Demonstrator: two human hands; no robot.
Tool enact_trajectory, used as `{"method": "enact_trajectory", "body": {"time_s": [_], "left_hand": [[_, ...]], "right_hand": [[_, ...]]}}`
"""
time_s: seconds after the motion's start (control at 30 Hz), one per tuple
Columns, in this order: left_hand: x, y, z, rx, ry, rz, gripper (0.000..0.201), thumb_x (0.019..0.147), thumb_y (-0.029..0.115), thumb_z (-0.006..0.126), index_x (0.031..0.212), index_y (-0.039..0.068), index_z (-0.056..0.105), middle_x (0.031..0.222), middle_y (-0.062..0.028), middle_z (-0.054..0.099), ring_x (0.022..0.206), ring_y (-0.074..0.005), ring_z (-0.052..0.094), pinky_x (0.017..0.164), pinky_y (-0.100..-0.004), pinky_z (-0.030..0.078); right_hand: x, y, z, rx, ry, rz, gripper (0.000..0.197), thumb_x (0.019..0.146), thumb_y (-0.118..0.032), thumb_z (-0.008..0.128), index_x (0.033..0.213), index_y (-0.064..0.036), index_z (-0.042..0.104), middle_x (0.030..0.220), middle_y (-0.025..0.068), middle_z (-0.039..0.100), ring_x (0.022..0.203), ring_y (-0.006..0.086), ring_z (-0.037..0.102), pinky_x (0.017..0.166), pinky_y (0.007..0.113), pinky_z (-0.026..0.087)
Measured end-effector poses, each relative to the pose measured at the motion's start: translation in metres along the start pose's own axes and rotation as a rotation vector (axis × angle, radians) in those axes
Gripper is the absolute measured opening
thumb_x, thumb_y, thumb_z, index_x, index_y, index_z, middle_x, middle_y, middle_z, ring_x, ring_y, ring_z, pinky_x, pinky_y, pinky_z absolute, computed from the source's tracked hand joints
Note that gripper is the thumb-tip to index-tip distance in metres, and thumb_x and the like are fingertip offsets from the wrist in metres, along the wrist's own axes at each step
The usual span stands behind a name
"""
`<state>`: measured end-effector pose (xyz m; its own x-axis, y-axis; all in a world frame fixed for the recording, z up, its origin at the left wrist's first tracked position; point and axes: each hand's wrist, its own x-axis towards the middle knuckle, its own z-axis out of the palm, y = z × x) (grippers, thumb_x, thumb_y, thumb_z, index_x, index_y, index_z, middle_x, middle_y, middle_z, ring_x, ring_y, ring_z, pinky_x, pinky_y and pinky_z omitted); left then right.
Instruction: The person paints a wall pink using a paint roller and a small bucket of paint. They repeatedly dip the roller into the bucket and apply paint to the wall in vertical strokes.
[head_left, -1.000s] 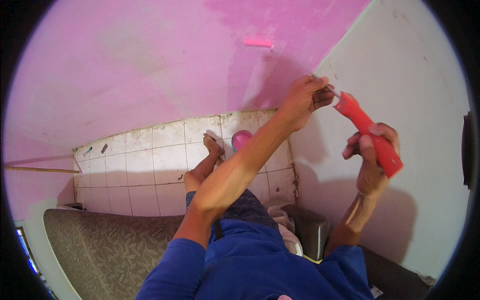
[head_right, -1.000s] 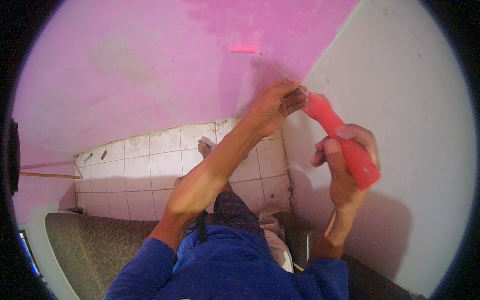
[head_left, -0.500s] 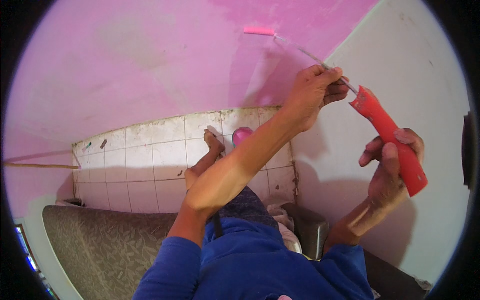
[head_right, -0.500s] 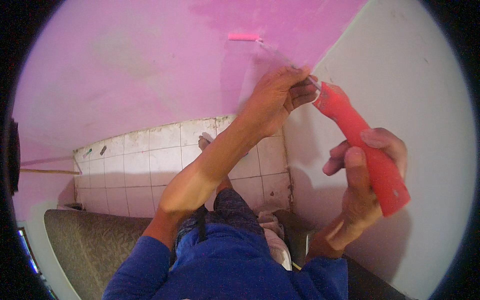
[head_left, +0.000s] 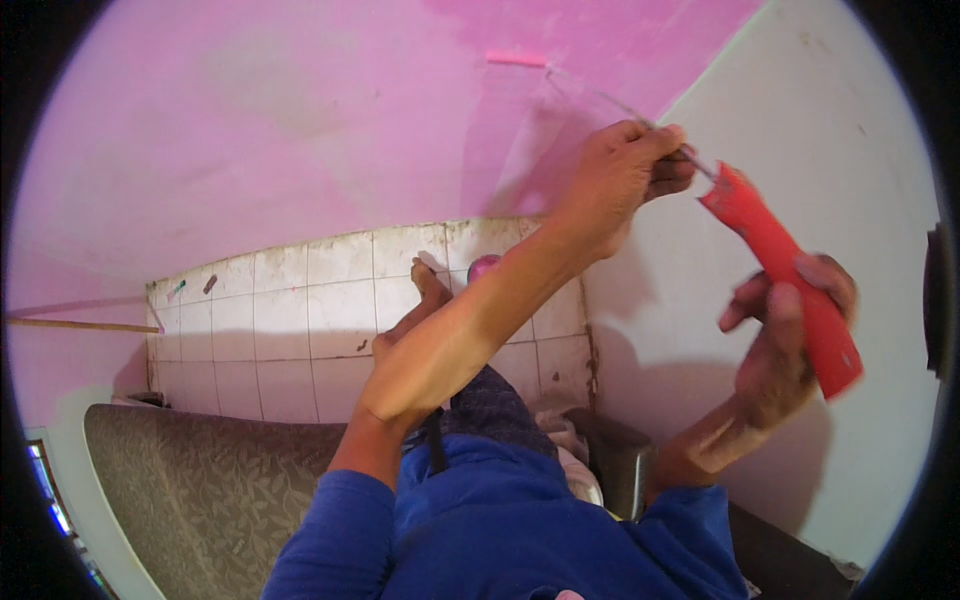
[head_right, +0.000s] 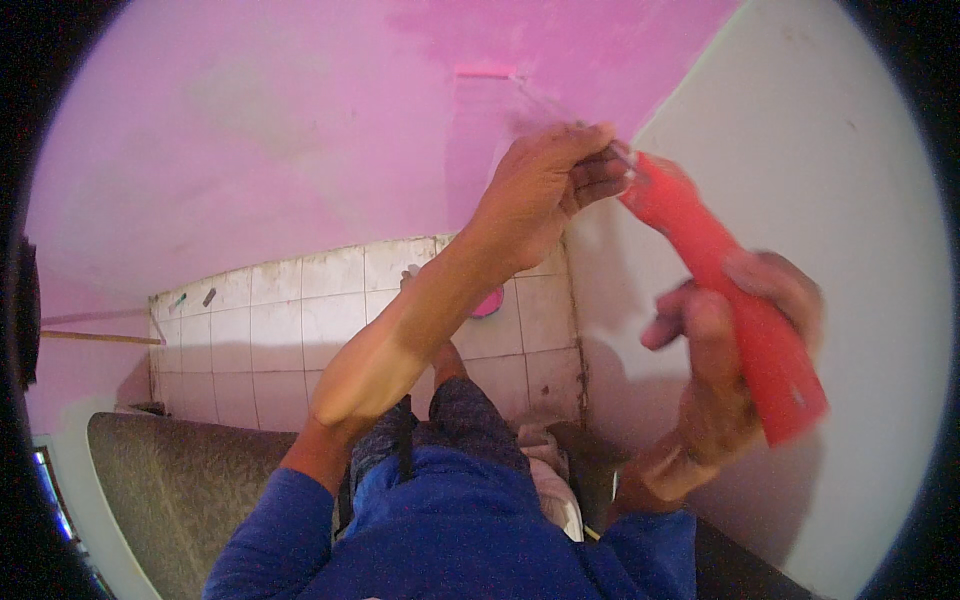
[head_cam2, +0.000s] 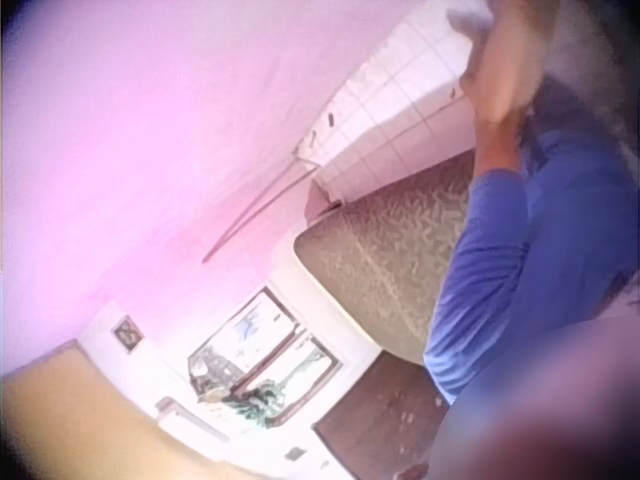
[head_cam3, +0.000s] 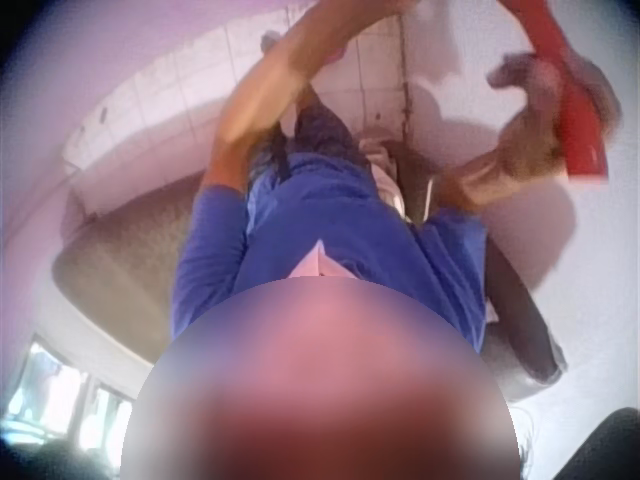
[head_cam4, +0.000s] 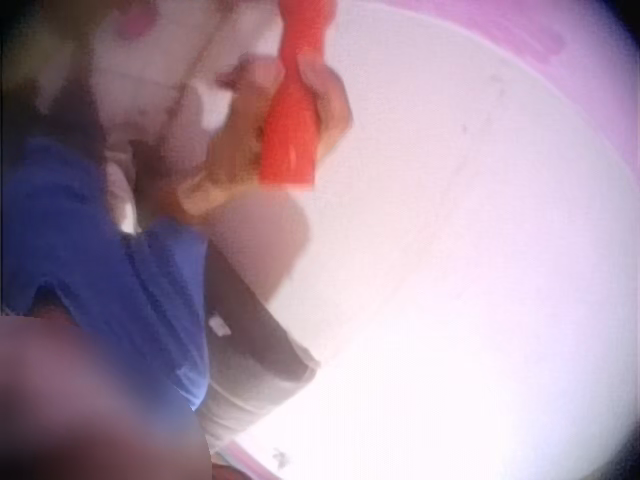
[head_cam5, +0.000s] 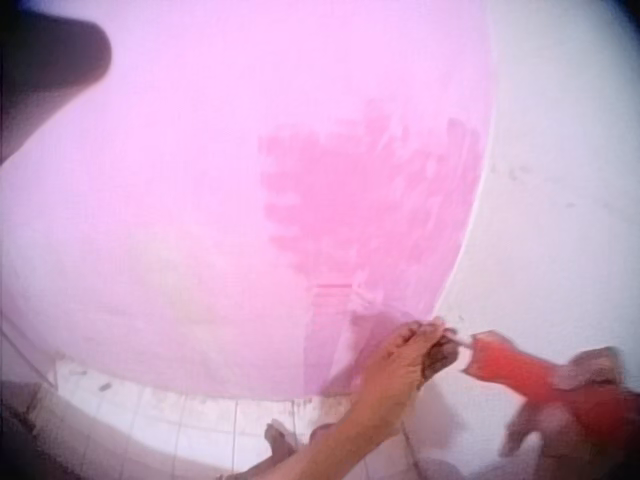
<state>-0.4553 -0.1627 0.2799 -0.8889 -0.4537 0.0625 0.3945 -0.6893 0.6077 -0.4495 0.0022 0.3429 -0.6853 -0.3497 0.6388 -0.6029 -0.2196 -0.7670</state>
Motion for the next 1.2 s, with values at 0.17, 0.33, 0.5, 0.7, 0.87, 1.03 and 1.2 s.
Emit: {"method": "enact_trajectory", "body": {"time_s": [0.17, 0.33, 0.5, 0.7, 0.87, 1.03, 1.2], "left_hand": [[-0.004, 0.002, -0.007, 0.051, 0.012, -0.003, 0.014, 0.09, 0.019, 0.058, 0.087, 0.005, 0.059, 0.084, -0.0055, 0.063, 0.074, -0.0148, 0.063, 0.072, -0.0297, 0.053], [0.009, -0.009, -0.045, 0.055, 0.118, -0.157, 0.013, 0.09, 0.019, 0.058, 0.088, 0.006, 0.059, 0.083, -0.0053, 0.064, 0.073, -0.015, 0.063, 0.073, -0.0293, 0.054], [0.001, 0.012, 0.003, -0.004, -0.025, 0.011, 0.014, 0.09, 0.019, 0.058, 0.089, 0.005, 0.06, 0.082, -0.0052, 0.064, 0.073, -0.0157, 0.064, 0.073, -0.0301, 0.055], [-0.004, 0.006, 0.003, -0.023, -0.004, 0.019, 0.014, 0.089, 0.018, 0.059, 0.088, 0.004, 0.059, 0.082, -0.0058, 0.063, 0.072, -0.0159, 0.063, 0.072, -0.03, 0.054], [0.013, -0.036, -0.082, -0.041, 0.152, -0.102, 0.012, 0.09, 0.018, 0.058, 0.089, 0.006, 0.057, 0.079, -0.004, 0.061, 0.071, -0.0169, 0.06, 0.069, -0.0308, 0.051], [0.026, -0.083, -0.153, -0.021, 0.201, -0.213, 0.014, 0.091, 0.02, 0.057, 0.09, 0.005, 0.057, 0.082, -0.0041, 0.06, 0.074, -0.0149, 0.061, 0.07, -0.0283, 0.053], [0.026, -0.108, -0.139, -0.038, 0.166, -0.28, 0.016, 0.091, 0.02, 0.056, 0.088, 0.005, 0.057, 0.082, -0.0039, 0.06, 0.075, -0.014, 0.061, 0.069, -0.028, 0.054]], "right_hand": [[-0.007, 0.001, -0.001, 0.043, -0.091, 0.044, 0.024, 0.08, -0.002, 0.064, 0.103, -0.0024, 0.053, 0.083, 0.0136, 0.057, 0.058, 0.0184, 0.059, 0.048, 0.026, 0.048], [-0.004, 0.028, 0.015, 0.024, -0.178, 0.291, 0.023, 0.082, 0.002, 0.062, 0.104, -0.0025, 0.055, 0.084, 0.0104, 0.058, 0.059, 0.0142, 0.058, 0.052, 0.024, 0.047], [0.007, -0.011, 0.006, -0.041, 0.028, -0.053, 0.026, 0.079, -0.002, 0.064, 0.104, -0.0023, 0.056, 0.088, 0.0129, 0.057, 0.055, 0.0171, 0.058, 0.045, 0.026, 0.048], [-0.001, -0.014, 0.005, -0.127, -0.056, -0.033, 0.024, 0.084, -0.015, 0.061, 0.105, -0.0043, 0.056, 0.077, 0.0118, 0.057, 0.057, 0.0182, 0.058, 0.043, 0.026, 0.047], [-0.021, 0.064, 0.021, 0.0, -0.23, 0.301, 0.019, 0.082, 0.001, 0.063, 0.1, -0.0025, 0.059, 0.097, 0.0074, 0.058, 0.068, 0.0128, 0.061, 0.055, 0.024, 0.052], [-0.034, 0.121, 0.032, -0.076, -0.361, 0.435, 0.019, 0.082, 0.0, 0.062, 0.1, -0.0029, 0.058, 0.08, 0.003, 0.061, 0.063, 0.0093, 0.06, 0.055, 0.023, 0.05], [-0.037, 0.125, 0.003, -0.063, -0.258, 0.483, 0.019, 0.081, 0.003, 0.061, 0.099, -0.0027, 0.058, 0.078, 0.0054, 0.061, 0.061, 0.0104, 0.06, 0.054, 0.024, 0.05]]}}
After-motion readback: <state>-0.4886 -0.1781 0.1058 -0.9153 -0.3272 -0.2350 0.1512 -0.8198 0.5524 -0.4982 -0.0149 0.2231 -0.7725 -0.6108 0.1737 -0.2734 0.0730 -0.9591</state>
